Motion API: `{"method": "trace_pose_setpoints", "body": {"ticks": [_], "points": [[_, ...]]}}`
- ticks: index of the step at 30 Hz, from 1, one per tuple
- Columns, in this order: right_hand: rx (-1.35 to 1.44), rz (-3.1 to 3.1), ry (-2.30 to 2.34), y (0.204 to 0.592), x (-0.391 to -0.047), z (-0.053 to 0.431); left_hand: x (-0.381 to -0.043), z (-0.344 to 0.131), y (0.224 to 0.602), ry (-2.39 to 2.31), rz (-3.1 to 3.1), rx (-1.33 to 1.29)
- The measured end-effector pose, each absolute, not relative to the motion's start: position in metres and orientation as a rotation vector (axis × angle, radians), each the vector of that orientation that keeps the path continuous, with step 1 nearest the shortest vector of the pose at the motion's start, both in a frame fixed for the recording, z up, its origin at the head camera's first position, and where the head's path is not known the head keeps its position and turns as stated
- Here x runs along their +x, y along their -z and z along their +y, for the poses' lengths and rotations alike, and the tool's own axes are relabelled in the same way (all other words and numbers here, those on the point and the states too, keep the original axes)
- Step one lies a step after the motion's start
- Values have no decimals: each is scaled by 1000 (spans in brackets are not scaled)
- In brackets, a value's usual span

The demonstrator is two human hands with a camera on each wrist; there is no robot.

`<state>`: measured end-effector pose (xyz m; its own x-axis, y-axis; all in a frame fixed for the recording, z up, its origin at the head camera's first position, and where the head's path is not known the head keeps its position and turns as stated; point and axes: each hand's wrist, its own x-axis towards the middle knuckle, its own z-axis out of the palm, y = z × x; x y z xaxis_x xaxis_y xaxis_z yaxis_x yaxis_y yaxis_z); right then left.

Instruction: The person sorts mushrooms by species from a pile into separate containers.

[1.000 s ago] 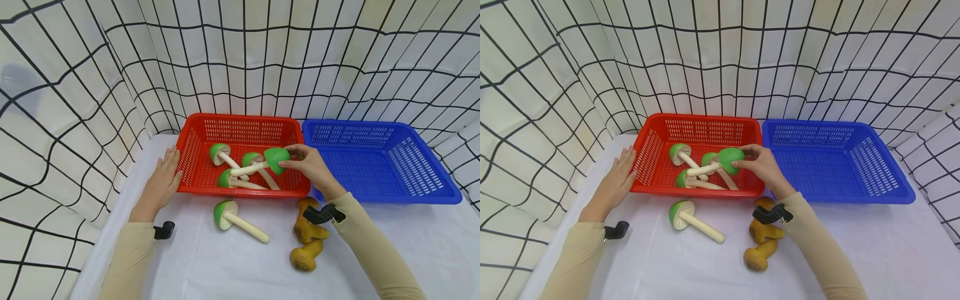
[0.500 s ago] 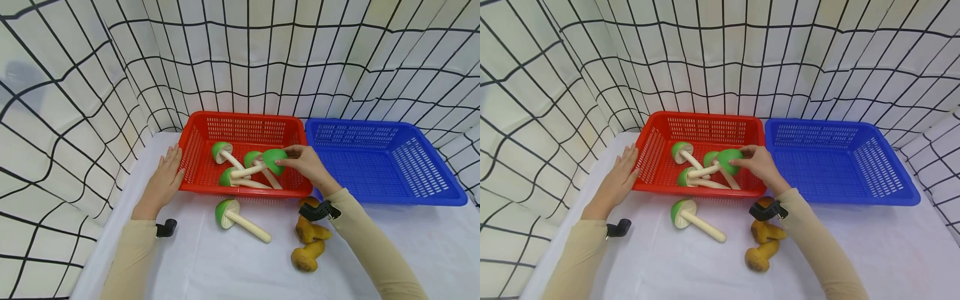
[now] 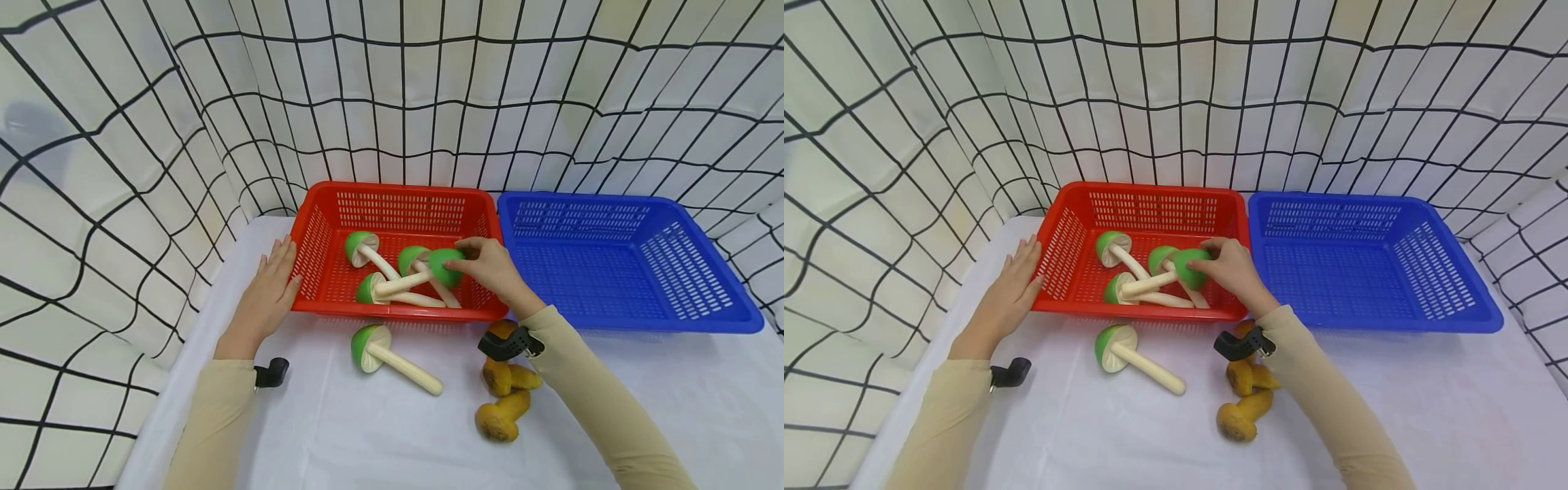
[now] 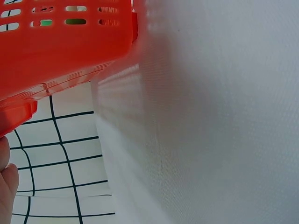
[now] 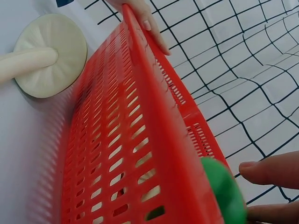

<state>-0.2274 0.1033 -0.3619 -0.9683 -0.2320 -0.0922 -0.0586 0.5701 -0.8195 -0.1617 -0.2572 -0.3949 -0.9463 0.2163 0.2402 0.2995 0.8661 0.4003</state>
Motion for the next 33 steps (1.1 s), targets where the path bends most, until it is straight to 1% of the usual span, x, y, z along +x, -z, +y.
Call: {"method": "trace_pose_setpoints", "body": {"ticks": [14, 25, 33], "points": [[-259, 2534, 1510, 356, -221, 111, -161, -257, 395, 659, -2849, -408], [-306, 2451, 1609, 349, -199, 118, -162, -256, 394, 657, -2862, -395], [-261, 2366, 1670, 347, -182, 123, -162, -257, 393, 669, -2854, -402]]}}
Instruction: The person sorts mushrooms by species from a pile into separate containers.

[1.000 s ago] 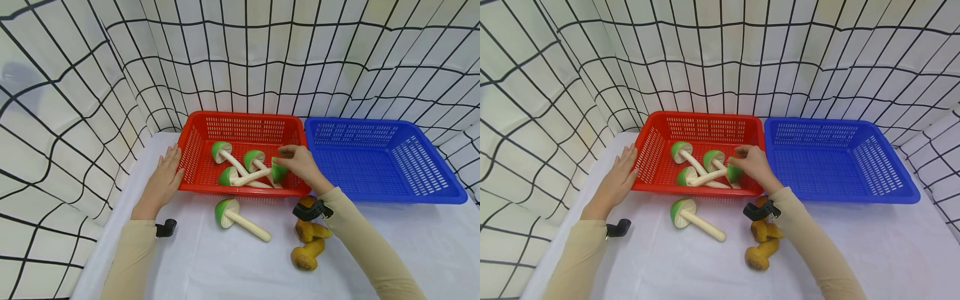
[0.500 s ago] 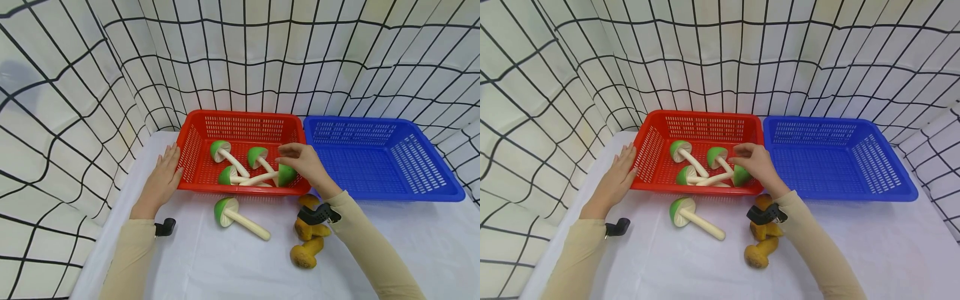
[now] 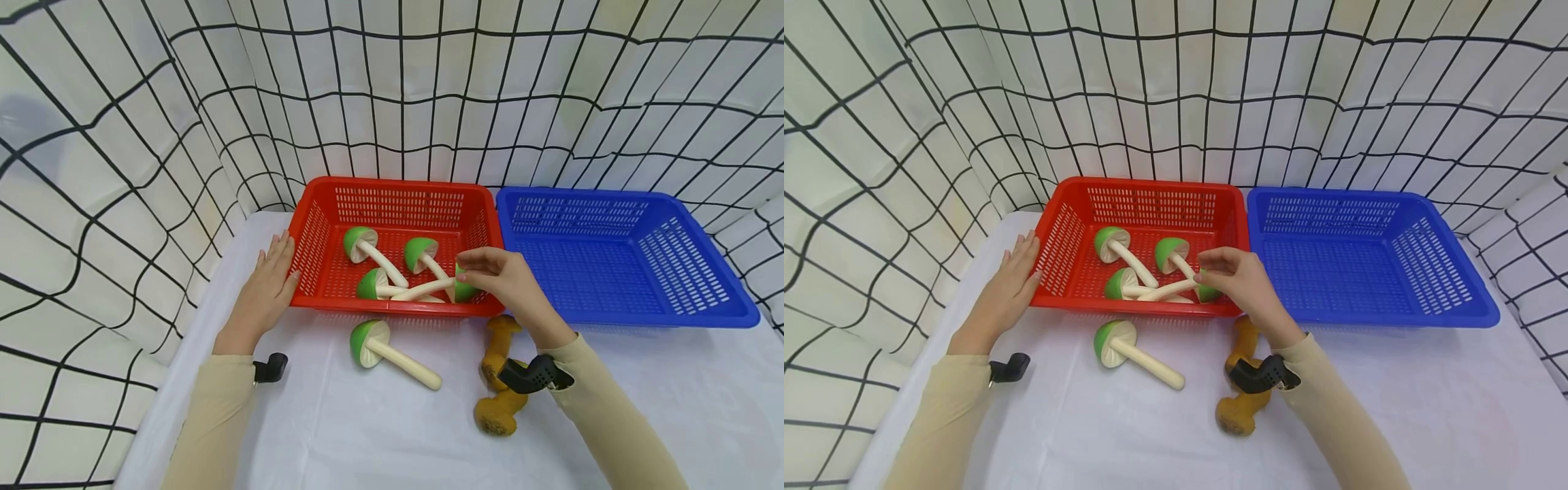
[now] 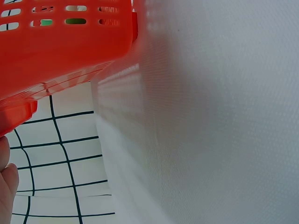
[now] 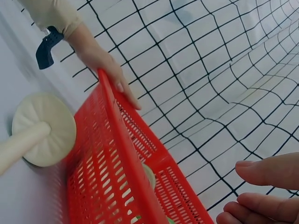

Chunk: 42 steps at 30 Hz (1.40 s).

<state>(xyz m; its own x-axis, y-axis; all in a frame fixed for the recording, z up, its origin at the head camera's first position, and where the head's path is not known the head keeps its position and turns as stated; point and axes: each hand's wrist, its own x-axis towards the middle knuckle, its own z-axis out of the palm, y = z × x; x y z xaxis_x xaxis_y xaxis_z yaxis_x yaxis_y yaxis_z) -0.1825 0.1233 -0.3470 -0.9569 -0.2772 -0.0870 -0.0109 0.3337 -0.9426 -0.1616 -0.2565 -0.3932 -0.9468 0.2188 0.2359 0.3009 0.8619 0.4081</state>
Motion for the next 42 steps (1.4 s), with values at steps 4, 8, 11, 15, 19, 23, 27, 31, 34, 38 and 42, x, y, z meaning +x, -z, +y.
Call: {"method": "trace_pose_setpoints", "body": {"ticks": [4, 8, 11, 15, 19, 23, 27, 31, 34, 38, 42], "points": [[-258, 2324, 1695, 345, -174, 126, -162, -256, 393, 673, -2859, -397], [-268, 2271, 1736, 345, -166, 127, -162, -256, 393, 680, -2864, -389], [-295, 2232, 1777, 346, -159, 129, -162, -256, 392, 682, -2867, -386], [-306, 2216, 1803, 349, -150, 133, -162, -256, 392, 681, -2867, -389], [-300, 2213, 1798, 352, -141, 137, -162, -256, 392, 681, -2864, -398], [-296, 2219, 1771, 355, -133, 140, -163, -256, 392, 681, -2865, -404], [-320, 2216, 1760, 356, -128, 142, -163, -257, 392, 674, -2868, -407], [-357, 2186, 1776, 359, -126, 142, -162, -257, 392, 662, -2871, -408], [-367, 2169, 1765, 362, -123, 142, -163, -257, 393, 655, -2872, -411], [-402, 2147, 1753, 369, -118, 138, -163, -257, 394, 656, -2870, -418], [-441, 2091, 1743, 379, -107, 127, -163, -257, 393, 659, -2868, -420]]}}
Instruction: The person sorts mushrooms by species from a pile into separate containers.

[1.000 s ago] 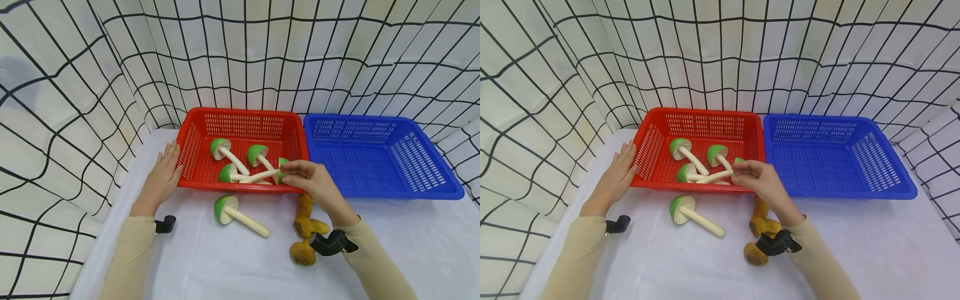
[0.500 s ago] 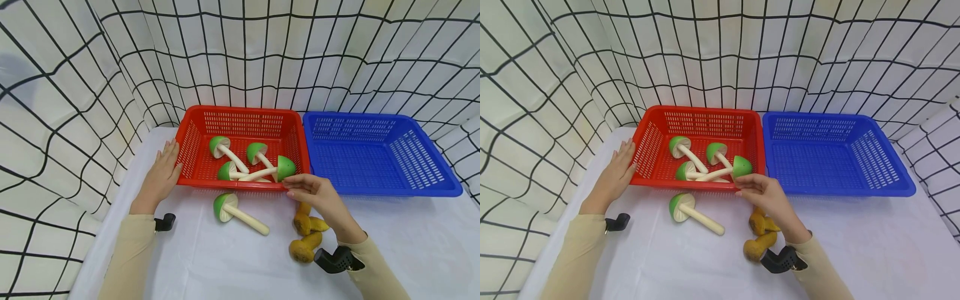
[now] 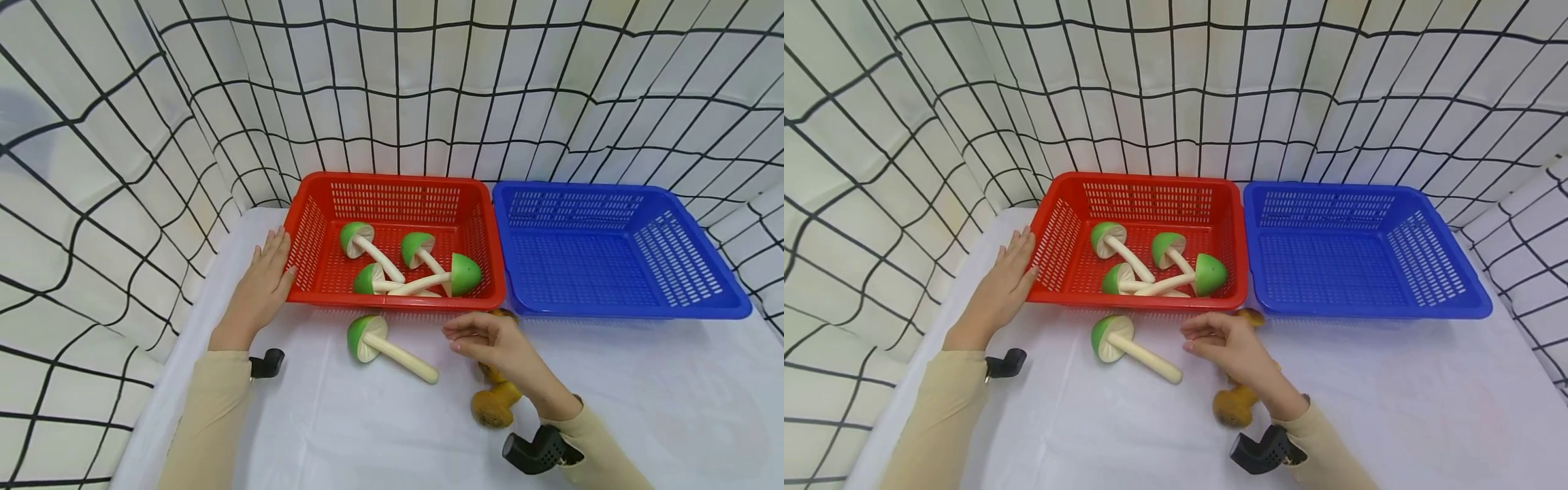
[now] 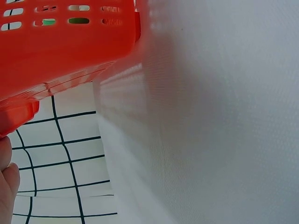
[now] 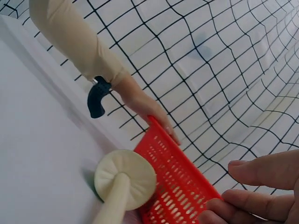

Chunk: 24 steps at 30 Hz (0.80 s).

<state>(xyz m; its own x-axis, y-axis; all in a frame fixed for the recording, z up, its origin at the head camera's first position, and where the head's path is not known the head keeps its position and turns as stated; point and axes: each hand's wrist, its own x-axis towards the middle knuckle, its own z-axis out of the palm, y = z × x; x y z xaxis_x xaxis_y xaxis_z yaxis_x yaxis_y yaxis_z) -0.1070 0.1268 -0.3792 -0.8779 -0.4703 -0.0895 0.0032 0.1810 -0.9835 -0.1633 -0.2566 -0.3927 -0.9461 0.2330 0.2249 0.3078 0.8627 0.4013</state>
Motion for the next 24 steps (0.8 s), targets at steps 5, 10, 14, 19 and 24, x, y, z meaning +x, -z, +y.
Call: {"method": "trace_pose_setpoints", "body": {"ticks": [5, 10, 14, 19, 24], "points": [[-433, 2028, 1730, 393, -97, 114, -164, -257, 392, 657, -2867, -420], [-420, 2051, 1714, 402, -95, 109, -164, -257, 392, 655, -2880, -415], [-438, 2118, 1669, 406, -97, 109, -164, -256, 391, 652, -2882, -414], [-461, 2157, 1620, 413, -99, 107, -163, -257, 391, 646, -2891, -401], [-470, 2176, 1600, 414, -97, 102, -162, -257, 390, 655, -2892, -397]]}}
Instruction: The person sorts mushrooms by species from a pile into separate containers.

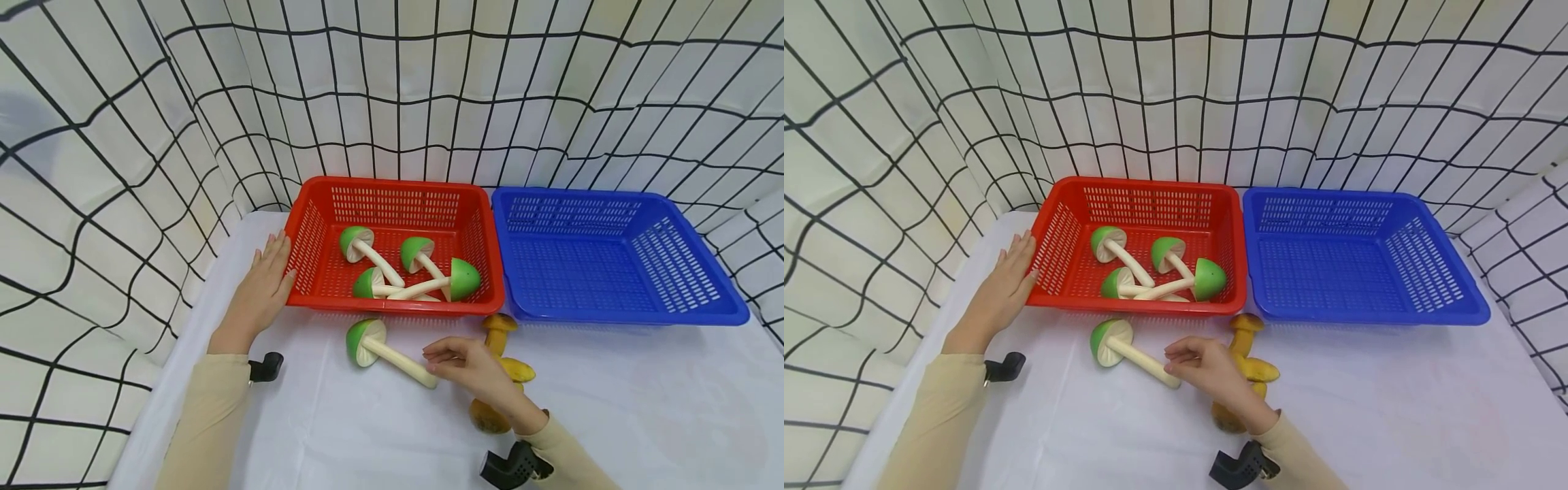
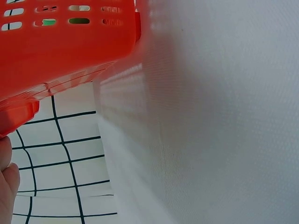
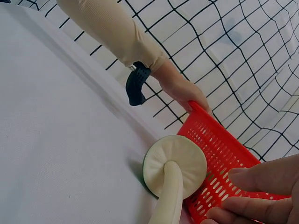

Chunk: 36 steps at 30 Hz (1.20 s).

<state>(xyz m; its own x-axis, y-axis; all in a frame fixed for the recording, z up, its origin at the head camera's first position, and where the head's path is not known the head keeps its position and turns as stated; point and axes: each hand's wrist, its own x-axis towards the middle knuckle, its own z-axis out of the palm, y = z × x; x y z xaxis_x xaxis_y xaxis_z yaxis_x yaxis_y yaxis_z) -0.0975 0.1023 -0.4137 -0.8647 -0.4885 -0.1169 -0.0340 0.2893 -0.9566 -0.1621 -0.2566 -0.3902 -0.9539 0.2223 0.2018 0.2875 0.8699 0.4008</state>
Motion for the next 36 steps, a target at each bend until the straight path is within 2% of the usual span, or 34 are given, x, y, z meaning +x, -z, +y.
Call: {"method": "trace_pose_setpoints", "body": {"ticks": [36], "points": [[-573, 2376, 1291, 443, -105, 89, -162, -255, 391, 647, -2870, -394]]}}
